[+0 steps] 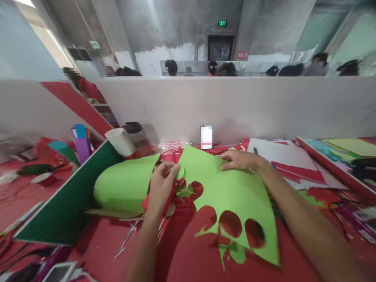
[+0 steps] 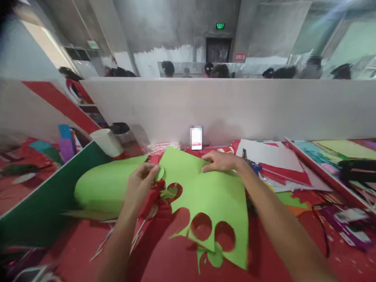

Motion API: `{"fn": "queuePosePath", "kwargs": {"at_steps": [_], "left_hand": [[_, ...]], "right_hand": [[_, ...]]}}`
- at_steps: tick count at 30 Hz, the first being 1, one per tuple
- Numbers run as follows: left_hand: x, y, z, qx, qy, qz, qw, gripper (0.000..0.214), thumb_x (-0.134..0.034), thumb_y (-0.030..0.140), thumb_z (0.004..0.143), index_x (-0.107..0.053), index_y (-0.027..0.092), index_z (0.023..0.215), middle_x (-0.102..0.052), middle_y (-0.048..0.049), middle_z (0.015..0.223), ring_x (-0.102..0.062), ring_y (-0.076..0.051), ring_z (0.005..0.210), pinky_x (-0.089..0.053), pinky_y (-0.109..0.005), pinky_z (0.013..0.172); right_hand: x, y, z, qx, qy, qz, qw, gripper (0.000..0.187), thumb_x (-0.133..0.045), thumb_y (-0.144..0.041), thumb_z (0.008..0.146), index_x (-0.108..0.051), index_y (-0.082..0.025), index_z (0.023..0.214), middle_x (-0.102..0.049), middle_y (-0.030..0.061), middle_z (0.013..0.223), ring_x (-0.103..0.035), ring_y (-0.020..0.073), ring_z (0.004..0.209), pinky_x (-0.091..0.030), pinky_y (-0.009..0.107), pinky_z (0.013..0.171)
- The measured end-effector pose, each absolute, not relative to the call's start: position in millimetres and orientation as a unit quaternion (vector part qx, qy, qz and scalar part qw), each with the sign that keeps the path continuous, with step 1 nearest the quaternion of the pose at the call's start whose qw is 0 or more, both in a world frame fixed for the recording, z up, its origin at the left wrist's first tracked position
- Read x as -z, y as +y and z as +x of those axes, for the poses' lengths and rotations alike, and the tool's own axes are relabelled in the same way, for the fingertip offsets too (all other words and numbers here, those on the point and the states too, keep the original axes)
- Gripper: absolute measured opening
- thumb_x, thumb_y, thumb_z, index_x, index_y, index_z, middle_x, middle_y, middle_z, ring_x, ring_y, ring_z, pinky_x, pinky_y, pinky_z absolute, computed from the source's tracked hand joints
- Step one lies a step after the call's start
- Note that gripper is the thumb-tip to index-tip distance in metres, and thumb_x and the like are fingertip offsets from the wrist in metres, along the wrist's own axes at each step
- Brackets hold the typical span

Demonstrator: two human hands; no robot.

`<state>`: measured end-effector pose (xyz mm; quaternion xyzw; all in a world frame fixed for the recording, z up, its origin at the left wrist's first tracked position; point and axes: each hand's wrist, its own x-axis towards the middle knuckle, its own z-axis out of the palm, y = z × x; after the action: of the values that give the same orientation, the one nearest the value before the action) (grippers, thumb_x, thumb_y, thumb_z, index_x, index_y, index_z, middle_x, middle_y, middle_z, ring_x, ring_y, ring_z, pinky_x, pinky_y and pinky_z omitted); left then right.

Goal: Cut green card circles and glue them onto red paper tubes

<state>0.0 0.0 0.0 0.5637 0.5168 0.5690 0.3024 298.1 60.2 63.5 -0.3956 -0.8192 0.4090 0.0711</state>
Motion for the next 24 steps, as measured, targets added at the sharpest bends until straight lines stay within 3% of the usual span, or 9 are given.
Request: {"fn": "queuePosePath", "kwargs": {"at_steps": [8, 11, 15, 21, 24], "left_hand": [[1, 0, 1, -0.551, 0.527, 0.597, 0.251, 0.018, -0.064, 0.035, 0.086, -0.065, 0.018, 0.083, -0.06, 0.0016, 0.07, -0.055, -0.012, 0.064, -0.044, -0.021, 0.061], [-4, -8, 11, -0.485, 0.497, 0.649, 0.312, 0.019, -0.061, 0.034, 0.089, -0.066, 0.018, 0.08, -0.059, 0.0025, 0.065, -0.052, -0.011, 0.057, -0.042, -0.021, 0.055], [-6, -17, 29, -0.303, 0.397, 0.766, 0.405, 0.026, -0.057, 0.037, 0.095, -0.07, 0.018, 0.084, -0.066, 0.0001, 0.074, -0.054, -0.011, 0.058, -0.044, -0.021, 0.056], [-8, -20, 45, -0.153, 0.349, 0.856, 0.35, 0.025, -0.049, 0.019, 0.098, -0.074, 0.022, 0.101, -0.073, -0.004, 0.102, -0.066, -0.018, 0.092, -0.049, -0.026, 0.077], [-12, -21, 45, -0.114, 0.354, 0.851, 0.37, 0.021, -0.052, 0.02, 0.097, -0.073, 0.023, 0.101, -0.075, -0.0004, 0.098, -0.066, -0.015, 0.086, -0.047, -0.024, 0.075]], "right_hand": [[-33, 61, 309, -0.357, -0.845, -0.39, -0.074, 0.024, -0.068, -0.04, 0.087, -0.071, -0.017, 0.095, -0.069, 0.006, 0.093, -0.061, 0.02, 0.076, -0.04, 0.028, 0.061], [-10, 67, 303, -0.362, -0.852, -0.367, -0.093, 0.018, -0.071, -0.034, 0.084, -0.07, -0.017, 0.089, -0.069, 0.0045, 0.088, -0.06, 0.0186, 0.074, -0.039, 0.027, 0.061], [6, 76, 292, -0.348, -0.868, -0.343, -0.094, 0.013, -0.074, -0.029, 0.083, -0.068, -0.017, 0.085, -0.066, 0.0011, 0.08, -0.054, 0.0154, 0.067, -0.034, 0.025, 0.059], [7, 76, 280, -0.319, -0.889, -0.326, -0.046, 0.013, -0.072, -0.028, 0.089, -0.069, -0.016, 0.094, -0.069, 0.0022, 0.086, -0.058, 0.0157, 0.073, -0.034, 0.024, 0.062], [6, 77, 277, -0.314, -0.897, -0.311, -0.016, 0.011, -0.068, -0.028, 0.093, -0.069, -0.018, 0.098, -0.071, 0.0029, 0.092, -0.062, 0.0167, 0.081, -0.038, 0.024, 0.066]]}}
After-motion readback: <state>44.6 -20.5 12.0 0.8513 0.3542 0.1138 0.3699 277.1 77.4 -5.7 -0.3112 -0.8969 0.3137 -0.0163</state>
